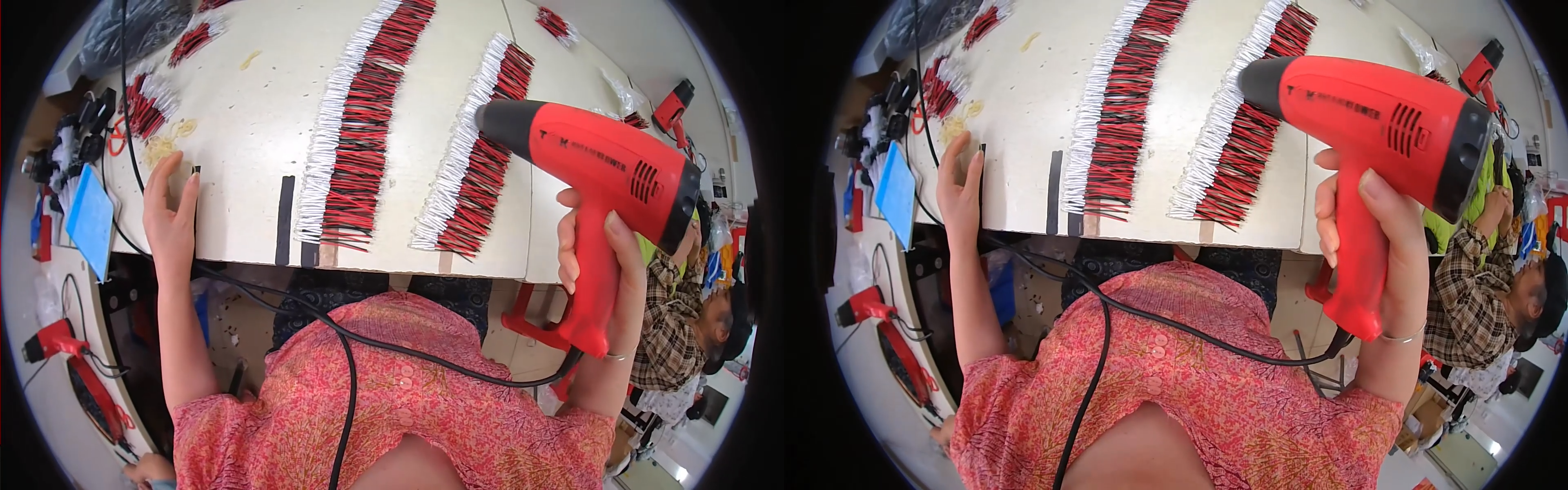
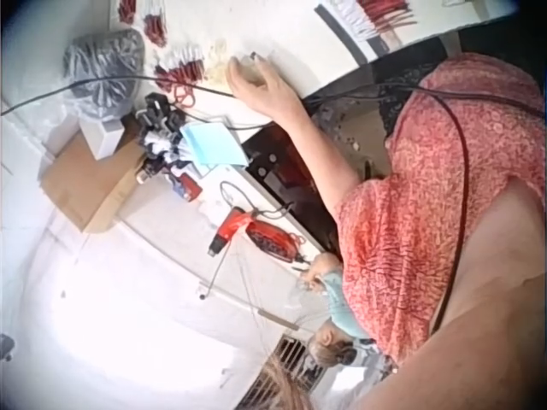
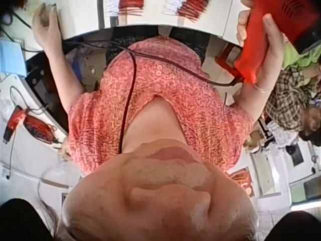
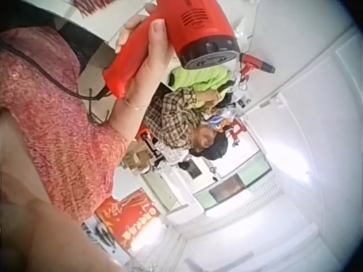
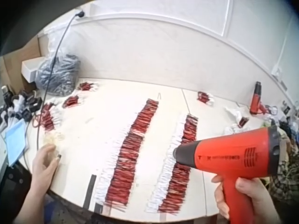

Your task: The person applies heat to bundles of insulated wires arranged on a workbench using a heat gun.

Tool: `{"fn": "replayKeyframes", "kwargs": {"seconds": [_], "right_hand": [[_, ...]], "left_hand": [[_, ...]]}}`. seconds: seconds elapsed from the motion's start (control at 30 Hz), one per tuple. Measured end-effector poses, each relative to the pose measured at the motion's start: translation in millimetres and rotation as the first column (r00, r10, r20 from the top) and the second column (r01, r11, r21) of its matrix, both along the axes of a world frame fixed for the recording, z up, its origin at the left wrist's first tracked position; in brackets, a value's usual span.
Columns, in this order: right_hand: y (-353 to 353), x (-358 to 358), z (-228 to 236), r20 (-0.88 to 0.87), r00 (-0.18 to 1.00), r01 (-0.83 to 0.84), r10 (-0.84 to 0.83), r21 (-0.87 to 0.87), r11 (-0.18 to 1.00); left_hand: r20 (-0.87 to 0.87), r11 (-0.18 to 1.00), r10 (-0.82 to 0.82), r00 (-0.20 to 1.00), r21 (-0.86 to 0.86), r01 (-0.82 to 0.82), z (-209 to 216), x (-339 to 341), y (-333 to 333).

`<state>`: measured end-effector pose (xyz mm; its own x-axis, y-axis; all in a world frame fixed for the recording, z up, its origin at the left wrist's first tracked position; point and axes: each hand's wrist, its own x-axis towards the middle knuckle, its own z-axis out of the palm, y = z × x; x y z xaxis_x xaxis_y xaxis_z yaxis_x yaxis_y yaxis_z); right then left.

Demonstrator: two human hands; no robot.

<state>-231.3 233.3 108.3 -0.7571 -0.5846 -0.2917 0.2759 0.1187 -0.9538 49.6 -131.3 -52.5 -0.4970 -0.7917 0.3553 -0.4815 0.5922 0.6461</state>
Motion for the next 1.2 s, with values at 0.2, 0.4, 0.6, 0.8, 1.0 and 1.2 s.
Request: {"fn": "replayKeyframes", "kwargs": {"seconds": [0.2, 0.4, 0.6, 0.8, 1.0, 1.2], "right_hand": [[-4.1, -2.8, 3.1, -0.011, 0.999, -0.034, 0.033, -0.023, 0.999], [1.9, -14.2, -0.6, 0.003, 1.000, -0.003, 0.003, -0.026, 1.000], [-8.0, -12.2, 0.5, 0.012, 0.997, -0.077, 0.078, -0.047, 0.996], [-11.5, -18.5, 2.3, -0.066, 0.992, 0.106, -0.104, 0.018, 0.994], [-16.0, -18.0, 2.3, 0.016, 1.000, -0.013, 0.014, -0.014, 1.000], [-13.3, -27.9, 2.6, -0.052, 0.998, 0.030, -0.029, 0.006, 1.000]], "left_hand": [[0.014, 1.000, 0.006, 1.000, -0.004, -0.006, -1.2, 0.9, -0.5], [0.023, 1.000, 0.012, 1.000, 0.005, -0.012, 2.0, -0.1, 0.8], [0.033, 1.000, 0.021, 0.999, 0.001, -0.021, 0.2, 0.2, 0.8], [0.074, 0.999, 0.031, 0.997, 0.042, -0.035, 6.3, -2.4, 4.9], [0.034, 1.000, 0.004, 0.999, -0.010, -0.004, 0.2, 1.9, -1.0], [0.037, 1.000, 0.014, 0.999, 0.006, -0.014, 2.5, 0.1, 1.7]]}}
